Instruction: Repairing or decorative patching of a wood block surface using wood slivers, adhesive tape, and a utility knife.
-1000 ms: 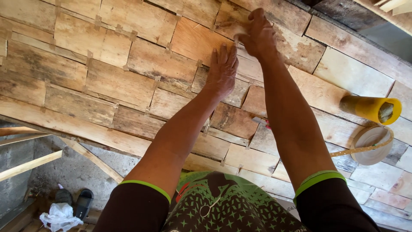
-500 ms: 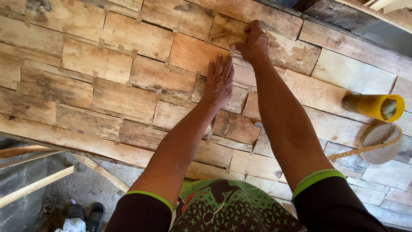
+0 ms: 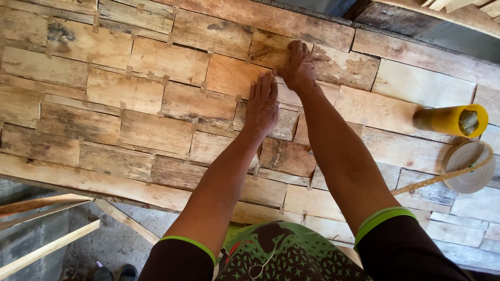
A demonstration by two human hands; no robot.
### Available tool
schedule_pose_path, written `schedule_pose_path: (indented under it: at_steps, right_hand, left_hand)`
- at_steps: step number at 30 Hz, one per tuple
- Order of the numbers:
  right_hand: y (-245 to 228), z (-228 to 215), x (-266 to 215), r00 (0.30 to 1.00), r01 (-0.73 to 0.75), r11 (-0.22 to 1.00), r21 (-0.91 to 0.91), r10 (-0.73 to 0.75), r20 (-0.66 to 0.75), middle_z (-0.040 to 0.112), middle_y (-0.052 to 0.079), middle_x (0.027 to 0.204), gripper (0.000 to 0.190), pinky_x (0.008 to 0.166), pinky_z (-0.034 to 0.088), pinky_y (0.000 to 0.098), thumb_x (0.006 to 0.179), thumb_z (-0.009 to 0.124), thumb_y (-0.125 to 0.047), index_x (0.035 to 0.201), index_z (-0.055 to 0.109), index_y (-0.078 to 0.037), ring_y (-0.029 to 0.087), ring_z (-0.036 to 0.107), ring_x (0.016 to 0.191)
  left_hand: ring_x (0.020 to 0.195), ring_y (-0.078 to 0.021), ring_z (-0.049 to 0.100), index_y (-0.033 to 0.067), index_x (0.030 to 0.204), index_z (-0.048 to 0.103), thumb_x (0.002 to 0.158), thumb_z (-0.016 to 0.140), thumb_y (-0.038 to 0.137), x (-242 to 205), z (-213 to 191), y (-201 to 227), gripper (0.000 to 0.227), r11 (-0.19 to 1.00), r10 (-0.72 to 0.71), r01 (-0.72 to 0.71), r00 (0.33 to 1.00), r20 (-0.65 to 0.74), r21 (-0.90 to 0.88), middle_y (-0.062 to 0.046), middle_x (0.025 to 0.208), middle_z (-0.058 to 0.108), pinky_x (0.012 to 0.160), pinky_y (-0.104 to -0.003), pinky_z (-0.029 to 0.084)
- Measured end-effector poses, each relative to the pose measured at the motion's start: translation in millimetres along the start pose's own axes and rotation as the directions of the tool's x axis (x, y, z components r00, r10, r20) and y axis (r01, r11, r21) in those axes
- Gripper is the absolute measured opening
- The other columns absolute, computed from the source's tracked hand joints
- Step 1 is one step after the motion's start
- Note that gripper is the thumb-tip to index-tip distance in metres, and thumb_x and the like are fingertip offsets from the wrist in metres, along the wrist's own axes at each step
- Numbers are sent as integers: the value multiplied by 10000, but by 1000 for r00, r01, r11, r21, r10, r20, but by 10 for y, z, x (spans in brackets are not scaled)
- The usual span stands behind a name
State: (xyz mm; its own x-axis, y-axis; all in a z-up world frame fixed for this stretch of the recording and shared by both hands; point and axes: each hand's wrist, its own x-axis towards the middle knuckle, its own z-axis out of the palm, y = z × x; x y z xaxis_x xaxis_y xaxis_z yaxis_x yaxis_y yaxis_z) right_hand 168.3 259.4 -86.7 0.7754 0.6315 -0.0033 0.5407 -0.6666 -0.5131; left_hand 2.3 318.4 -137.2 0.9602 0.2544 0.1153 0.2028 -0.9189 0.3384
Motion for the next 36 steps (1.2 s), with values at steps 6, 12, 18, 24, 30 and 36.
schedule_pose_path:
  at_steps: [6, 12, 18, 24, 30, 36]
  right_hand:
    - [567, 422, 59, 970, 170, 955, 245, -118, -215, 678, 123, 1036, 253, 780, 556, 364, 1020, 691, -205, 1201, 618, -44, 237, 681, 896]
    - [188, 136, 163, 907, 289, 837, 465, -84, -412, 631, 9, 791, 333, 536, 488, 290, 1177, 384, -307, 1134, 627, -83, 76, 564, 640]
    - [-448, 318, 304, 894, 370, 464, 805, 58, -444, 513, 4, 714, 325, 496, 321, 297, 1160, 409, -336, 1125, 584, -64, 76, 383, 579]
    - [-144, 918, 358, 824, 448, 550, 704, 51, -564, 658, 30, 830, 439, 522, 459, 298, 1166, 350, -401, 1043, 635, -91, 95, 524, 608]
    - [66, 360, 414, 938, -198, -15, 980, 286, 194, 611, 24, 771, 437, 469, 345, 281, 1098, 382, -431, 1011, 628, -81, 108, 466, 577]
    - [365, -633, -923, 992, -17, 927, 375, 63, -111, 563, 90, 740, 172, 591, 412, 336, 1079, 662, -198, 1014, 645, -40, 181, 495, 661]
  left_hand:
    - [1527, -487, 188, 22, 1524, 419, 969, 636, 317, -2, -486, 94, 665, 996, -75, 78, 994, 83, -33, -243, 1562, 301, 1251, -643, 145]
    - [1572, -483, 159, 58, 1574, 409, 1005, 611, 370, -165, -297, -82, 679, 982, -4, -19, 992, -122, -187, -258, 1677, 224, 1293, -614, 124]
    - [1546, -467, 195, 53, 1560, 396, 971, 575, 392, -94, -475, -35, 702, 984, -45, 40, 999, -25, -174, -268, 1645, 273, 1276, -584, 110]
    - [1579, -444, 191, 21, 1575, 398, 1029, 507, 382, -117, -327, -80, 664, 992, -52, 49, 998, -24, -114, -235, 1667, 281, 1302, -574, 112]
    - [1551, -452, 206, 56, 1533, 436, 1000, 533, 392, -95, -377, -54, 637, 990, -30, 22, 998, -57, -137, -239, 1649, 295, 1281, -569, 128]
    - [1572, -422, 210, 7, 1561, 340, 980, 566, 410, -136, -302, -99, 742, 983, -36, 20, 996, -84, -182, -216, 1659, 296, 1305, -544, 134]
